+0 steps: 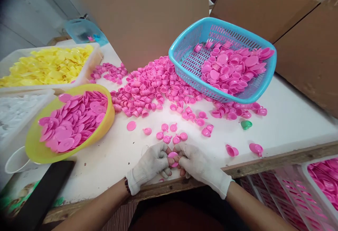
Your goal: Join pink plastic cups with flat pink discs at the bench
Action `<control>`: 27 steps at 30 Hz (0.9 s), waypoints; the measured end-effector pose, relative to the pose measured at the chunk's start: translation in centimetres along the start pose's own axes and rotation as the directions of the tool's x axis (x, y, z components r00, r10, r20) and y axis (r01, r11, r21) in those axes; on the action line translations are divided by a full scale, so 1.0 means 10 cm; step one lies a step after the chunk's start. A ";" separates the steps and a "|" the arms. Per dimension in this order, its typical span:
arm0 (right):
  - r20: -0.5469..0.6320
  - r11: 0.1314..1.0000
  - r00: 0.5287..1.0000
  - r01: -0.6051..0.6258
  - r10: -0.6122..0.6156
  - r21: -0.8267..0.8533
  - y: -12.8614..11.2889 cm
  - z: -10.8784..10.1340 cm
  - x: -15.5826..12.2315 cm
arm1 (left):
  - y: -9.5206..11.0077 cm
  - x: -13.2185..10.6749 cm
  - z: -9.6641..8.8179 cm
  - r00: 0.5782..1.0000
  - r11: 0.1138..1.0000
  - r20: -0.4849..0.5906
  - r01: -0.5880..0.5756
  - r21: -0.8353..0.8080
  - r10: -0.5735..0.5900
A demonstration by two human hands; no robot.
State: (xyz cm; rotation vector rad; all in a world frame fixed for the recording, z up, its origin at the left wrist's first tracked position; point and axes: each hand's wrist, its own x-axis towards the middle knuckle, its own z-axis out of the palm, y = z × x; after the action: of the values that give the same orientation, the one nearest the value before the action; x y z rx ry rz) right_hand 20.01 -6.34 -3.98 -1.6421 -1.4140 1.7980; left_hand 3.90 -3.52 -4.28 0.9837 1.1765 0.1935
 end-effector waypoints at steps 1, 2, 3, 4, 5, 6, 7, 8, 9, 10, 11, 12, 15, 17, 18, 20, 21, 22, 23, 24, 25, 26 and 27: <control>0.026 0.999 0.999 -0.046 0.046 0.012 0.00 -0.01 0.02 | 0.01 0.02 -0.01 1.000 1.000 0.012 0.018 0.005 -0.018; 0.045 0.997 0.996 -0.080 0.080 0.019 0.00 -0.02 0.05 | 0.02 0.04 -0.03 0.999 1.000 0.028 0.024 0.016 -0.025; 0.063 0.994 0.993 -0.106 0.104 0.026 -0.01 -0.02 0.07 | 0.03 0.05 -0.04 0.999 0.999 0.045 0.022 0.031 -0.024; 0.081 0.991 0.989 -0.129 0.125 0.040 -0.03 -0.03 0.10 | 0.03 0.07 -0.05 0.998 0.999 0.061 0.017 0.047 -0.020; 0.102 0.987 0.985 -0.147 0.140 0.064 -0.04 -0.04 0.12 | 0.03 0.08 -0.06 0.997 0.998 0.075 0.012 0.062 -0.017; 0.131 0.982 0.980 -0.162 0.150 0.092 -0.07 -0.05 0.14 | 0.04 0.09 -0.07 0.996 0.997 0.086 0.011 0.075 -0.017; 0.165 0.978 0.975 -0.172 0.151 0.121 -0.09 -0.07 0.14 | 0.04 0.09 -0.08 0.996 0.996 0.089 0.012 0.085 -0.019; 0.196 0.974 0.970 -0.173 0.143 0.146 -0.12 -0.08 0.15 | 0.03 0.09 -0.09 0.996 0.996 0.088 0.007 0.093 -0.015; 0.225 0.972 0.966 -0.164 0.125 0.166 -0.13 -0.09 0.15 | 0.02 0.08 -0.10 0.996 0.995 0.088 -0.013 0.102 0.004; 0.243 0.973 0.964 -0.149 0.104 0.175 -0.13 -0.09 0.14 | 0.01 0.07 -0.10 0.995 0.992 0.088 -0.049 0.117 0.038; 0.248 0.977 0.965 -0.131 0.087 0.167 -0.12 -0.09 0.13 | 0.00 0.05 -0.11 0.993 0.986 0.086 -0.096 0.137 0.085; 0.233 0.984 0.970 -0.109 0.073 0.144 -0.10 -0.09 0.12 | -0.01 0.04 -0.11 0.988 0.976 0.081 -0.146 0.160 0.134; 0.135 0.999 0.991 -0.022 0.017 0.035 0.00 -0.04 0.10 | -0.03 -0.01 -0.09 0.973 0.945 0.067 -0.229 0.234 0.219; 0.061 0.999 0.998 0.032 -0.030 -0.033 0.06 0.01 0.09 | -0.05 -0.04 -0.05 0.968 0.926 0.062 -0.252 0.282 0.245; 0.045 0.997 0.997 0.058 -0.056 -0.046 0.08 0.04 0.08 | -0.05 -0.06 -0.03 0.961 0.909 0.059 -0.275 0.313 0.270; 0.046 0.994 0.993 0.106 -0.104 -0.032 0.11 0.08 0.07 | -0.08 -0.10 -0.01 0.935 0.858 0.043 -0.341 0.385 0.352; 0.054 0.992 0.991 0.122 -0.121 -0.015 0.11 0.09 0.06 | -0.09 -0.12 -0.02 0.917 0.825 0.025 -0.369 0.428 0.398; 0.056 0.991 0.989 0.137 -0.137 0.003 0.11 0.09 0.05 | -0.10 -0.15 -0.06 0.897 0.791 -0.006 -0.386 0.474 0.441; 0.044 0.988 0.988 0.150 -0.151 0.022 0.09 0.07 0.04 | -0.10 -0.17 -0.12 0.873 0.756 -0.053 -0.389 0.526 0.486; 0.010 0.986 0.986 0.163 -0.164 0.045 0.05 0.02 0.02 | -0.08 -0.19 -0.22 0.837 0.718 -0.114 -0.379 0.584 0.535; -0.047 0.978 0.981 0.193 -0.190 0.083 -0.01 -0.06 -0.02 | -0.05 -0.20 -0.34 0.790 0.675 -0.180 -0.354 0.647 0.586; -0.133 0.957 0.962 0.255 -0.237 0.141 -0.08 -0.16 -0.06 | -0.01 -0.20 -0.48 0.728 0.626 -0.240 -0.318 0.712 0.642; -0.235 0.916 0.928 0.340 -0.290 0.211 -0.18 -0.28 -0.10 | 0.03 -0.19 -0.63 0.660 0.573 -0.284 -0.270 0.774 0.695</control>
State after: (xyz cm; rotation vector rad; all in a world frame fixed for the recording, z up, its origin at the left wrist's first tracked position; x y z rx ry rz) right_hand 22.17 -5.09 -1.49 -1.3348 -1.2269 1.5096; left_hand -2.08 -1.04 -2.98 2.0563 1.5154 0.5931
